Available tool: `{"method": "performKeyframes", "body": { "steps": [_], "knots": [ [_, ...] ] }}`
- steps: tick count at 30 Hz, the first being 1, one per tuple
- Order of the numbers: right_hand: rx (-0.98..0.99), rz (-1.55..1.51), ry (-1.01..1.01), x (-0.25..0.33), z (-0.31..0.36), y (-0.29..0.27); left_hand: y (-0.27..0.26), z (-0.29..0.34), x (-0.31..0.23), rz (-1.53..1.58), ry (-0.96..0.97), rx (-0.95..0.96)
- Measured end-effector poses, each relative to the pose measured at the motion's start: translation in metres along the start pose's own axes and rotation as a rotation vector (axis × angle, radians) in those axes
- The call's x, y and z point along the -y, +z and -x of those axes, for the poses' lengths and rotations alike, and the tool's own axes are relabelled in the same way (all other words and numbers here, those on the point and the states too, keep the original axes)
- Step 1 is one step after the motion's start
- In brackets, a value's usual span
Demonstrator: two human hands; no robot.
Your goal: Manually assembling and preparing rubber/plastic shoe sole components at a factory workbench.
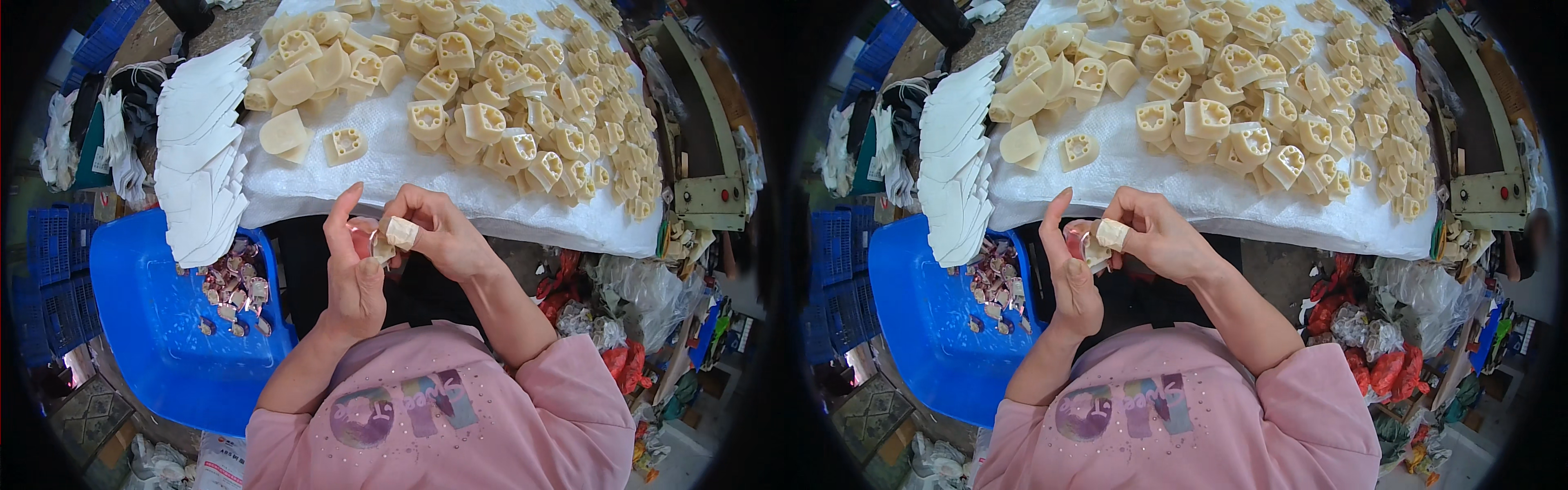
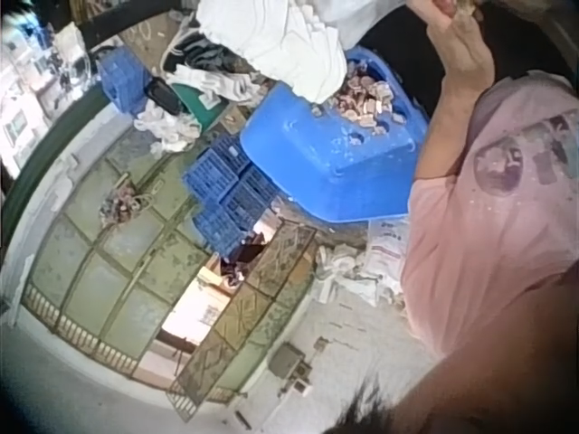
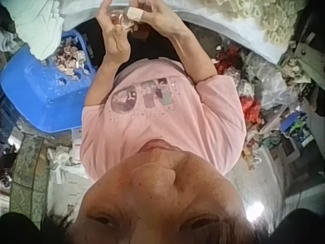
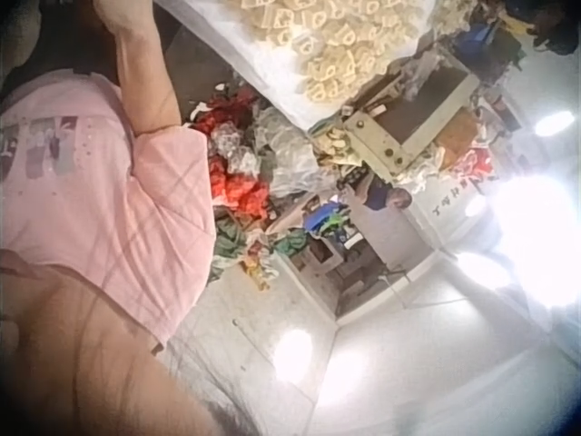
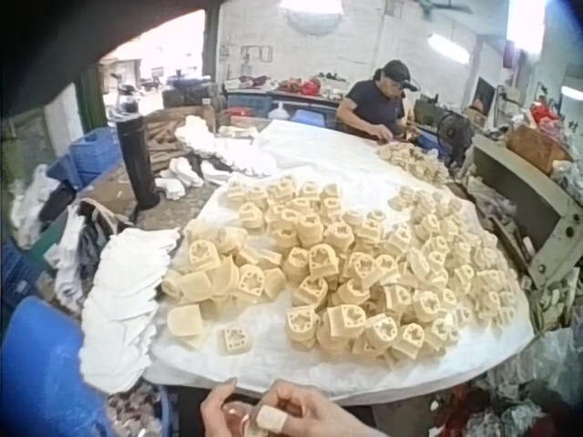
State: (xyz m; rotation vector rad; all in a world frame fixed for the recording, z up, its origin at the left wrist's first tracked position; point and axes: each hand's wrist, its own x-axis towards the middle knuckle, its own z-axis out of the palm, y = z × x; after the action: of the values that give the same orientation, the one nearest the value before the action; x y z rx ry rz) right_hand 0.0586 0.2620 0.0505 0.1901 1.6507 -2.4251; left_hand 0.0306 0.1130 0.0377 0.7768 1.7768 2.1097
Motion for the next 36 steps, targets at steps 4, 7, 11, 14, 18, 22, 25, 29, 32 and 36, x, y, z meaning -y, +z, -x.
{"method": "performKeyframes", "body": {
  "steps": [4, 7, 11, 14, 18, 22, 25, 29, 32, 36],
  "knots": [
    [-0.018, 0.006, -0.028, -0.003, 0.002, 0.005, -0.002, 0.0, 0.003, 0.059, -0.034, -0.081],
    [-0.027, -0.073, -0.037, 0.0, 0.005, 0.003, -0.004, -0.006, -0.004, 0.059, -0.124, -0.073],
    [-0.124, 0.154, -0.16, 0.014, 0.005, 0.008, -0.012, -0.007, -0.007, -0.07, -0.065, -0.002],
    [-0.088, 0.738, -0.1, 0.026, 0.001, 0.014, -0.02, -0.006, -0.004, -0.517, 0.181, 0.13],
    [-0.086, 0.688, -0.393, 0.008, -0.001, 0.009, -0.01, -0.009, -0.007, -0.31, 0.185, -0.103],
    [-0.137, 0.6, -0.443, 0.003, 0.001, 0.007, -0.029, -0.007, -0.008, -0.21, -0.098, 0.045],
    [-0.07, 0.271, -0.078, 0.009, -0.002, 0.001, -0.032, -0.008, -0.017, -0.208, -0.183, 0.026],
    [0.11, 0.22, -0.16, 0.001, -0.016, -0.014, -0.027, -0.011, -0.026, -0.419, -0.065, 0.047],
    [0.108, 0.403, -0.262, 0.003, -0.013, -0.013, -0.026, -0.009, -0.023, -0.482, 0.012, 0.075],
    [-0.093, 0.544, -0.318, 0.0, -0.007, 0.001, -0.021, -0.012, -0.017, -0.468, -0.013, 0.037]
  ]
}}
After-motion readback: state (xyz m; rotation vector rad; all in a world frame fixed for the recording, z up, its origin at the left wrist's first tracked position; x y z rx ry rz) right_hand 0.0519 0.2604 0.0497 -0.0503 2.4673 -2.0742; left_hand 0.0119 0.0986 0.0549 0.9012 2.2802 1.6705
